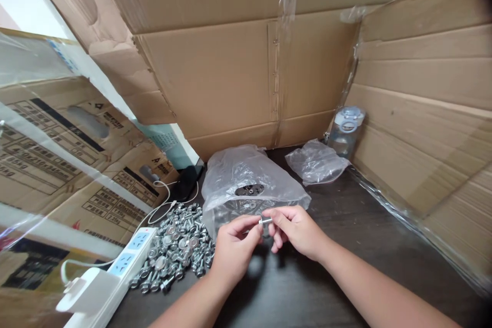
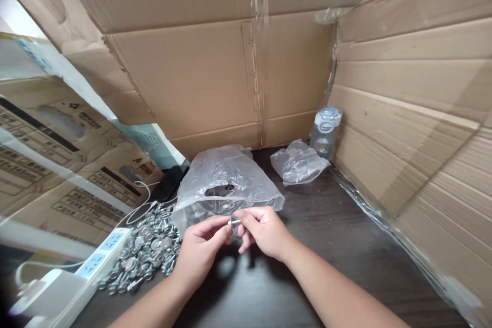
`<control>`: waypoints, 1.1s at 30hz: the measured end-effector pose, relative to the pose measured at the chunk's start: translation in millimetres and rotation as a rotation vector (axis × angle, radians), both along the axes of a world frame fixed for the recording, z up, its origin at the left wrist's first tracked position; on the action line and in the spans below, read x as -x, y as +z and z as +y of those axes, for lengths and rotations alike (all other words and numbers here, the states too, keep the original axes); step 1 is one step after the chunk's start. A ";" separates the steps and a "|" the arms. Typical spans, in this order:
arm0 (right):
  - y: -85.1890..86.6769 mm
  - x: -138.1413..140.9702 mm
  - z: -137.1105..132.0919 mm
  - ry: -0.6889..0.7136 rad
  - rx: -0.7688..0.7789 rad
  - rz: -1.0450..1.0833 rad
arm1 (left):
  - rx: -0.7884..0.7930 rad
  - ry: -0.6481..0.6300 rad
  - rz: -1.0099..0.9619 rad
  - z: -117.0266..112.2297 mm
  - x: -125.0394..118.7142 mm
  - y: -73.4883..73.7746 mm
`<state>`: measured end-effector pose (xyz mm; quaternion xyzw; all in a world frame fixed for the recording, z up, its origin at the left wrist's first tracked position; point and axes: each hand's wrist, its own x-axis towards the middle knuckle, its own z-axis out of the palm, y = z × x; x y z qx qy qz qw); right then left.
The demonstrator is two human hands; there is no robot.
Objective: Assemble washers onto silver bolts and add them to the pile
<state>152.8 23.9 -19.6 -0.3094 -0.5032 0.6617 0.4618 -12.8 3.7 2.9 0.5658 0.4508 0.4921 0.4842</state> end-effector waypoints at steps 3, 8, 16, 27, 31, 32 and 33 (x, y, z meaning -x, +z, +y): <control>-0.1 -2.6 -0.7 0.044 0.041 0.087 | -0.005 0.026 -0.010 -0.4 -0.4 0.3; -1.3 -5.7 -1.9 0.084 0.066 0.092 | -0.049 0.044 0.017 0.2 -0.3 0.2; -0.6 -3.1 -2.0 0.101 0.057 -0.057 | -0.277 0.111 0.192 -1.1 3.0 -5.9; 6.3 -12.5 -0.9 -0.016 -0.147 -0.085 | -0.132 0.136 0.126 0.7 2.9 -2.3; 12.2 -11.2 -3.8 -0.031 -0.146 -0.168 | -0.124 0.135 0.124 -0.2 2.4 -1.9; 12.9 -11.1 -4.0 -0.028 -0.145 -0.191 | -0.127 0.141 0.124 -0.4 2.3 -2.1; 13.1 -11.1 -3.8 -0.022 -0.147 -0.210 | -0.128 0.147 0.125 -0.6 2.2 -2.3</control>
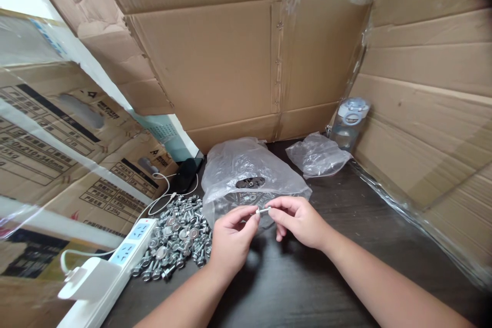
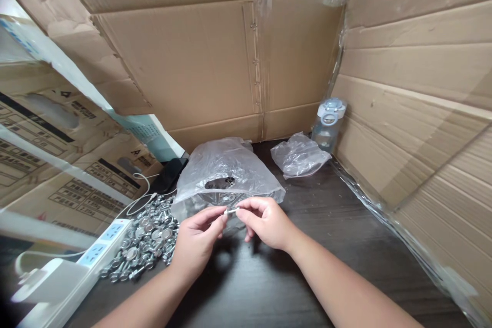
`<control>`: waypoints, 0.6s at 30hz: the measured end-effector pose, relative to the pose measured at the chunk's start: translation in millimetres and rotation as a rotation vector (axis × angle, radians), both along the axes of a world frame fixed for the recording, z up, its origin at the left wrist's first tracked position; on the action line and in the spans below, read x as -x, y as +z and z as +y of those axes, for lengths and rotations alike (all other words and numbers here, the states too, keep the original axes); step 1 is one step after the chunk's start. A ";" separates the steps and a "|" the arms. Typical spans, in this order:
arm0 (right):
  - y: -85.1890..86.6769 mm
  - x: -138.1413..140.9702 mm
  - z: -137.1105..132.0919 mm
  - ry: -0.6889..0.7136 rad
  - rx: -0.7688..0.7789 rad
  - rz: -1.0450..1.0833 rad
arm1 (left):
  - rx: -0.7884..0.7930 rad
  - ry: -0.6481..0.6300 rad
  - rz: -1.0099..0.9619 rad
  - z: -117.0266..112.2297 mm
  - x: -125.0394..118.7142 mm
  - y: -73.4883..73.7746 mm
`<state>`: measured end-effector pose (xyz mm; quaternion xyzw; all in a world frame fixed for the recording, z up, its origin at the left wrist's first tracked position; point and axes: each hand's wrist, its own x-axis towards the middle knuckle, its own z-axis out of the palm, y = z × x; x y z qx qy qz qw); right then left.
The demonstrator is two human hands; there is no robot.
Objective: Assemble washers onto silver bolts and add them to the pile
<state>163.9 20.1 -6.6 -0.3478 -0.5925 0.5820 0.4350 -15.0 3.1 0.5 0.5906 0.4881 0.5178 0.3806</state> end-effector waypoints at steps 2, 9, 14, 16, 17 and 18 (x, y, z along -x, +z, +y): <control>-0.9 -0.4 1.0 0.010 0.000 -0.009 | -0.003 0.001 0.010 -0.5 -0.1 -0.3; -0.9 -1.1 0.8 0.011 0.022 0.138 | -0.001 -0.015 0.005 -0.8 1.1 1.0; 3.8 1.0 -2.1 -0.008 0.018 0.080 | 0.005 -0.035 -0.041 -1.7 0.2 2.4; 3.2 2.1 -1.8 -0.002 0.028 0.056 | 0.022 -0.034 -0.067 -2.4 -1.1 3.9; 2.3 2.6 -1.4 0.006 0.029 0.047 | 0.034 -0.030 -0.083 -2.6 -1.7 4.4; 1.2 2.9 -0.7 0.016 0.028 0.035 | 0.052 -0.025 -0.100 -2.6 -2.1 4.7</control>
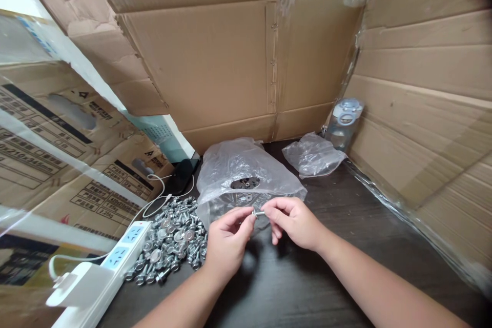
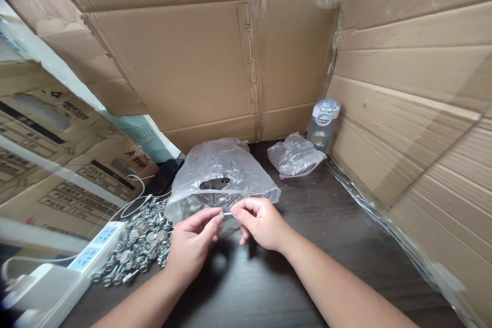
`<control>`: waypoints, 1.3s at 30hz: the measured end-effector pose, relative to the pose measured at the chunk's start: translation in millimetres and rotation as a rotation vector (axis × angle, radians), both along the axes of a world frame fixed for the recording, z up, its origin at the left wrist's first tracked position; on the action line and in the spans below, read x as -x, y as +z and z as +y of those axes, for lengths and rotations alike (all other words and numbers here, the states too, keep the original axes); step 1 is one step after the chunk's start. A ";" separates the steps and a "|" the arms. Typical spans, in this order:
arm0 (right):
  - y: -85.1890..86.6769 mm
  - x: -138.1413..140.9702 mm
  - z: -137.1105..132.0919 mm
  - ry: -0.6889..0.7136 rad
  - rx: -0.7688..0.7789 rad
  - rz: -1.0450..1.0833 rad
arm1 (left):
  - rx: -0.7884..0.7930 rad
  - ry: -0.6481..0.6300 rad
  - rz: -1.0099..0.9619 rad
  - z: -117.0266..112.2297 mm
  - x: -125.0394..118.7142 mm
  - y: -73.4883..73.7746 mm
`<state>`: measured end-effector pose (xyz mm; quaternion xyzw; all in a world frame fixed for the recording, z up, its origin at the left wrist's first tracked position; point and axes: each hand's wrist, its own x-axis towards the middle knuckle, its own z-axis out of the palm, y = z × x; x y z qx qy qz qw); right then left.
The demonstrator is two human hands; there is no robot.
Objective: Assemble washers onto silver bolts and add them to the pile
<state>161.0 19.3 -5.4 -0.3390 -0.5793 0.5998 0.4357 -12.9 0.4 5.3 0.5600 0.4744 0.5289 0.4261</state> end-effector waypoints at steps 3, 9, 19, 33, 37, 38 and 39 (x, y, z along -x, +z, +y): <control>-3.9 -0.2 2.2 0.007 0.001 -0.025 | 0.099 0.011 -0.070 1.7 -0.5 -1.3; -1.2 -1.1 0.8 -0.008 -0.013 0.055 | 0.226 0.015 -0.222 5.1 0.2 -4.8; 3.2 0.9 -2.2 -0.040 -0.027 -0.009 | 0.226 -0.074 -0.121 1.6 -2.2 2.9; -2.1 -2.4 0.3 0.046 0.041 0.173 | 0.217 -0.021 -0.181 3.0 -0.5 -3.5; 0.6 -0.8 -1.8 0.001 0.045 0.136 | 0.203 -0.048 -0.173 2.4 -1.2 -2.4; 0.9 -0.3 -2.1 -0.002 0.049 0.124 | 0.195 -0.052 -0.159 1.9 -1.3 -1.7; 0.8 0.1 -2.3 -0.001 0.050 0.118 | 0.187 -0.053 -0.144 1.3 -1.3 -0.9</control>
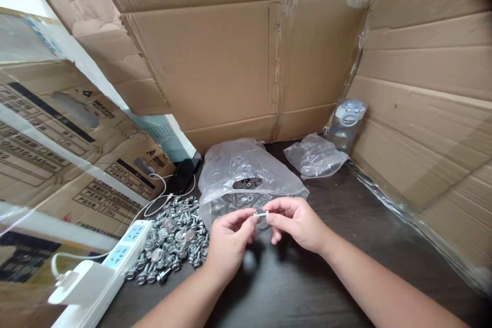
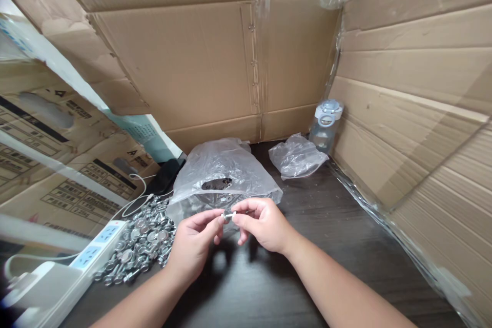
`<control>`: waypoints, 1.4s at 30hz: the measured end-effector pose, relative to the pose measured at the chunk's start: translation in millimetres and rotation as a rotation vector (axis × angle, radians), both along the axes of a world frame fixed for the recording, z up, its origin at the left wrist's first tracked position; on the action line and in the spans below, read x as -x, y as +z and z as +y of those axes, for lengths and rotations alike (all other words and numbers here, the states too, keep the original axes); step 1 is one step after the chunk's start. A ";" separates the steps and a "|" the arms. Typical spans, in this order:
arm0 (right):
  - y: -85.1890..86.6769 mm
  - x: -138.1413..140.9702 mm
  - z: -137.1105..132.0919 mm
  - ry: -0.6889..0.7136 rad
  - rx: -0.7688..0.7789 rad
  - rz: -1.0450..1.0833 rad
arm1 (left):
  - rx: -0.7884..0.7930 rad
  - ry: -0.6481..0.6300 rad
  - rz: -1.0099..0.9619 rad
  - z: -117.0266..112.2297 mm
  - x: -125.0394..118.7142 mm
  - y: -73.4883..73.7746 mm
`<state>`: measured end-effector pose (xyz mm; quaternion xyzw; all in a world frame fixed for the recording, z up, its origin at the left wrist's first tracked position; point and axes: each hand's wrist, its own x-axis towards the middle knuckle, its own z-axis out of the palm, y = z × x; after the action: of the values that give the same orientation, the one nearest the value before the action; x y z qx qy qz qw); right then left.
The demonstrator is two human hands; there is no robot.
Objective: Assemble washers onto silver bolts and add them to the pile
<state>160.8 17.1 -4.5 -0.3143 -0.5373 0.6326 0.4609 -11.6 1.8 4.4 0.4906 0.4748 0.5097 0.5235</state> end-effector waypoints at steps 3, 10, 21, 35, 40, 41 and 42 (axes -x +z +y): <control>-1.2 0.3 0.7 0.013 -0.028 -0.027 | -0.046 0.013 0.032 -1.6 0.0 2.3; -6.8 -2.7 5.3 0.019 0.010 0.005 | -0.042 0.067 0.004 -1.5 0.9 2.7; -5.2 -0.3 -0.6 -0.014 -0.094 -0.032 | -0.070 0.027 0.010 -1.2 2.0 -0.4; -3.4 -3.3 2.1 0.005 -0.076 0.003 | -0.041 0.082 0.024 -0.8 1.5 1.7; -7.6 -1.6 1.2 0.004 -0.113 -0.002 | -0.136 0.020 0.047 -2.7 2.0 3.1; -7.1 -1.6 0.9 -0.002 -0.118 -0.012 | -0.161 0.011 0.059 -2.9 2.1 2.9; -6.2 -1.7 0.6 -0.009 -0.122 -0.026 | -0.181 0.007 0.072 -3.1 2.2 2.5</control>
<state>162.6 17.7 -10.8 -0.2964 -0.5794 0.5924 0.4749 -13.8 -1.3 6.9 0.5522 0.4472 0.5344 0.4578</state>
